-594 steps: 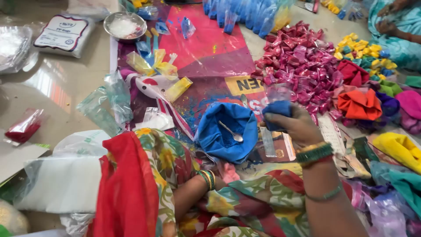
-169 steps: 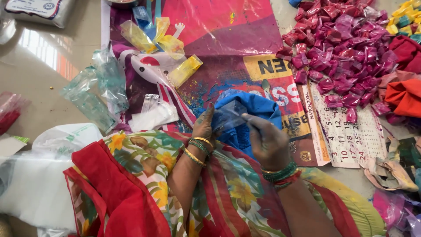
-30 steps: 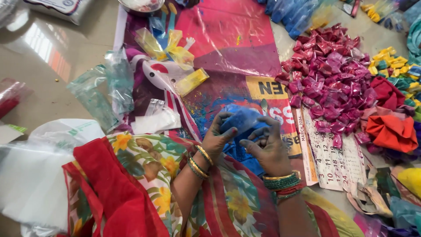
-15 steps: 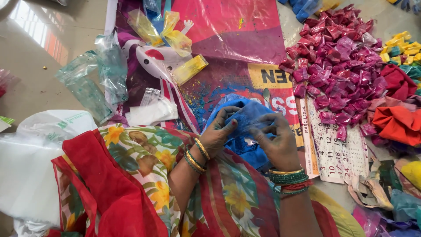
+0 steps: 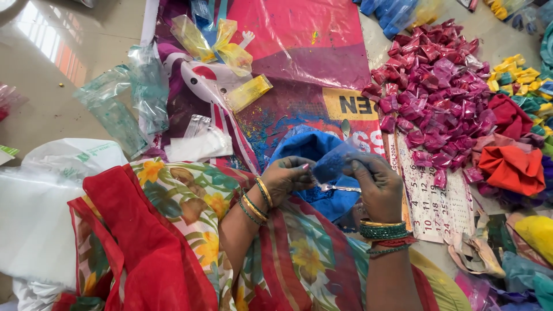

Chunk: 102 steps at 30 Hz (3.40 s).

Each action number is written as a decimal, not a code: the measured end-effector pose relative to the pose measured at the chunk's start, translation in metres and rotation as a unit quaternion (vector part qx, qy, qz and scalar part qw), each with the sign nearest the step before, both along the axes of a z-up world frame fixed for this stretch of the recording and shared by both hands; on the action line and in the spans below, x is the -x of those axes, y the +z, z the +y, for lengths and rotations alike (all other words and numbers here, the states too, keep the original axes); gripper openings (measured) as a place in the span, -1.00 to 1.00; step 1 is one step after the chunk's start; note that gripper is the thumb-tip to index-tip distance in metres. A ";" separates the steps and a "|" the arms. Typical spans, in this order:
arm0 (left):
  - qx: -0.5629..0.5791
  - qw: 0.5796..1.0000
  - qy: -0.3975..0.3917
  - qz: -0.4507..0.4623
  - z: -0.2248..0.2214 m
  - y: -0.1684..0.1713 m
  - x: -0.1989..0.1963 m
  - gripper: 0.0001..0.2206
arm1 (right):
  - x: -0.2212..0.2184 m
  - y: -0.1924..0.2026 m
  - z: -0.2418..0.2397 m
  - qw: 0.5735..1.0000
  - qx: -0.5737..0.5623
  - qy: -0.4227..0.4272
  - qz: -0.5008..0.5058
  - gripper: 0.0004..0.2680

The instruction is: The person packages blue powder into small plastic bags using a spoon.

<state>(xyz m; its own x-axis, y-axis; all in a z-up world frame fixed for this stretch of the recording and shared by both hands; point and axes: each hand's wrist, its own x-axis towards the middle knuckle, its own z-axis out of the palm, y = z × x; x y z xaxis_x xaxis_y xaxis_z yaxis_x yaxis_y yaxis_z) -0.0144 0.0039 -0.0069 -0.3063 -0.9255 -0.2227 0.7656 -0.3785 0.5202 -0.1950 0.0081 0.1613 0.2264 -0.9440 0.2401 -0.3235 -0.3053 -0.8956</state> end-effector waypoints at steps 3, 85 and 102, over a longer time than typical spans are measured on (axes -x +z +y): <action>-0.001 1.000 0.007 -0.009 0.000 -0.007 0.002 -0.87 | -0.004 -0.003 0.002 1.000 -0.007 -0.006 -0.019 -0.90; -0.207 0.824 0.516 -0.103 -0.035 0.022 -0.044 -0.64 | -0.249 -0.056 -0.527 0.749 0.396 0.111 0.520 -0.82; 0.129 0.564 0.585 -0.568 0.007 0.089 -0.052 -0.49 | -0.268 -0.142 -0.099 0.919 0.058 0.282 0.270 -0.60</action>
